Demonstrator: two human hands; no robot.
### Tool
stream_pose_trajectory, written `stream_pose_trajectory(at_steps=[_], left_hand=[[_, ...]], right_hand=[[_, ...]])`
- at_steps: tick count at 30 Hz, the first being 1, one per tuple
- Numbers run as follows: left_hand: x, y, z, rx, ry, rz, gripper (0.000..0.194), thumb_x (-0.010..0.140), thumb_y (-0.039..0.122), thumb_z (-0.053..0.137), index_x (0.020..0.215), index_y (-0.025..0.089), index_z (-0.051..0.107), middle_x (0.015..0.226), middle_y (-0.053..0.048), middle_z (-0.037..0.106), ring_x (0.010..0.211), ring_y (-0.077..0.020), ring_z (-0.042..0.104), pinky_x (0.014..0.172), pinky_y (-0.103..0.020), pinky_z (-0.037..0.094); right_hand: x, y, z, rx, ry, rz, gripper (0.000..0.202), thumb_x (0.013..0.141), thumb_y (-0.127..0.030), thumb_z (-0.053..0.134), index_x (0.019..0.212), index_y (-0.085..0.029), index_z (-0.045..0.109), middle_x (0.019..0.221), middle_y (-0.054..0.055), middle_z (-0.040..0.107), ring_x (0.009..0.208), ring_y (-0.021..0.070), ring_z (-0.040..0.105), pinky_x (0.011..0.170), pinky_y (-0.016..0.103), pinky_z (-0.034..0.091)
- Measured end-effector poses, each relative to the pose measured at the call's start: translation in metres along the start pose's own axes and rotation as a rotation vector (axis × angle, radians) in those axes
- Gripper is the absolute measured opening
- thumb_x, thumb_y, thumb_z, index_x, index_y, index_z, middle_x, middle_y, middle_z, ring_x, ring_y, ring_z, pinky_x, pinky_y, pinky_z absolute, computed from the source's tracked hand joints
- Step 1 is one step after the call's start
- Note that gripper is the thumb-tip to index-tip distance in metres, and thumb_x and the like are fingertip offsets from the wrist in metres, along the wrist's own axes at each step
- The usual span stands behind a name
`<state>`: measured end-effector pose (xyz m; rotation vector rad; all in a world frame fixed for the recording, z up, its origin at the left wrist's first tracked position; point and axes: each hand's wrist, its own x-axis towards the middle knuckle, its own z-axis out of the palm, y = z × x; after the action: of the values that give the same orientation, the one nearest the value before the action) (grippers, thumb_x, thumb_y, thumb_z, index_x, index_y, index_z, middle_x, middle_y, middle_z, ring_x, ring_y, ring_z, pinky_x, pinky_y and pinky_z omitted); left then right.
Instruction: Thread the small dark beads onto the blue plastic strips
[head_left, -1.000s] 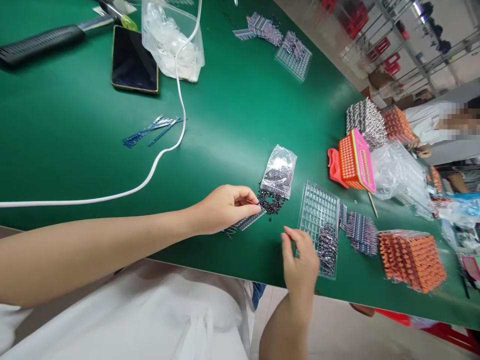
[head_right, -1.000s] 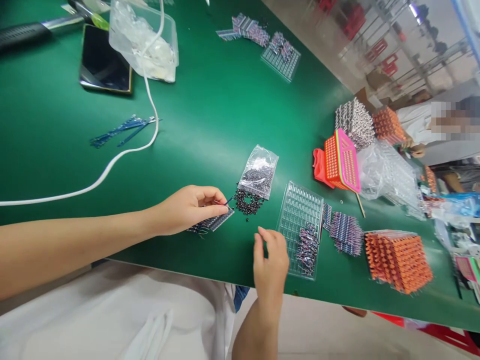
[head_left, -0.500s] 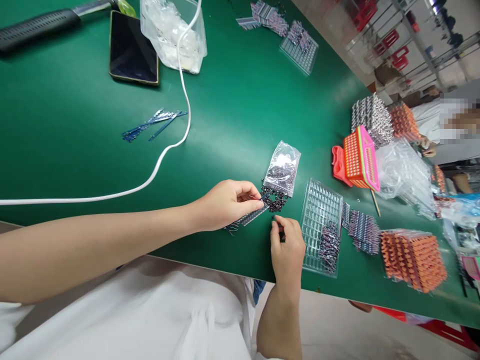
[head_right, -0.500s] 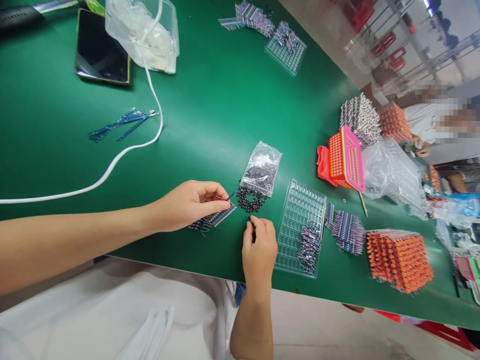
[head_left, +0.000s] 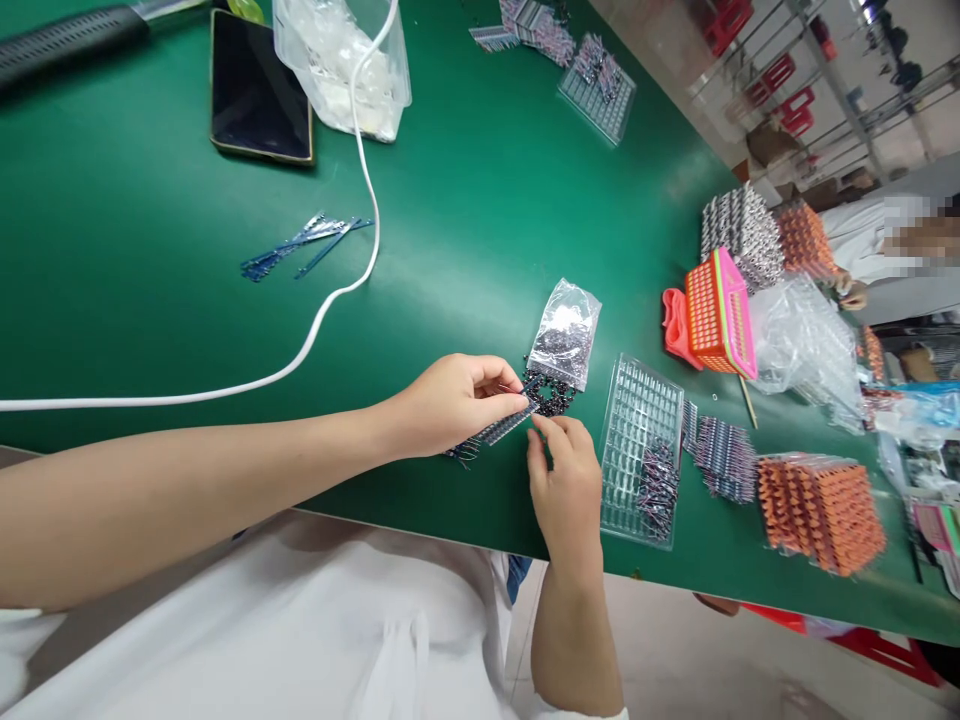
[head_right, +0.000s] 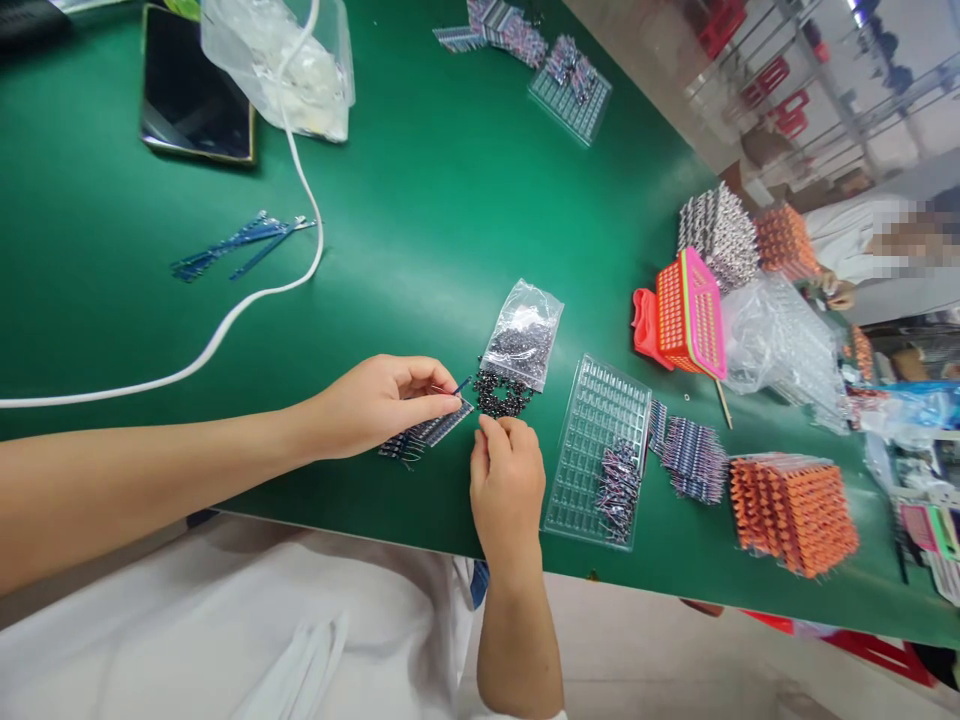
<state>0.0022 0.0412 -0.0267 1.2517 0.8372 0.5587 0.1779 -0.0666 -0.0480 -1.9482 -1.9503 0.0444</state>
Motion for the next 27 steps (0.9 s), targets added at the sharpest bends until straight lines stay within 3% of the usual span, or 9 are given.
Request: stream_pose_trajectory(at_steps=[8, 27], left_hand=[[0.001, 0.002, 0.0, -0.028, 0.011, 0.028, 0.018, 0.082, 0.034, 0.068, 0.08, 0.016, 0.065, 0.073, 0.001, 0.066, 0.071, -0.0137, 0.059, 0.068, -0.025, 0.045], [0.001, 0.004, 0.0, 0.0, -0.007, 0.012, 0.017, 0.083, 0.033, 0.067, 0.079, 0.016, 0.065, 0.071, 0.001, 0.064, 0.068, -0.0131, 0.058, 0.066, -0.025, 0.045]], right_hand=[[0.006, -0.004, 0.009, -0.128, -0.065, -0.071, 0.029, 0.098, -0.015, 0.047, 0.117, -0.02, 0.068, 0.098, 0.01, 0.064, 0.093, 0.0229, 0.055, 0.077, 0.037, 0.052], [-0.015, 0.002, 0.004, 0.127, -0.01, 0.021, 0.02, 0.099, -0.019, 0.051, 0.111, -0.021, 0.066, 0.096, 0.006, 0.065, 0.093, 0.0188, 0.061, 0.082, 0.035, 0.053]])
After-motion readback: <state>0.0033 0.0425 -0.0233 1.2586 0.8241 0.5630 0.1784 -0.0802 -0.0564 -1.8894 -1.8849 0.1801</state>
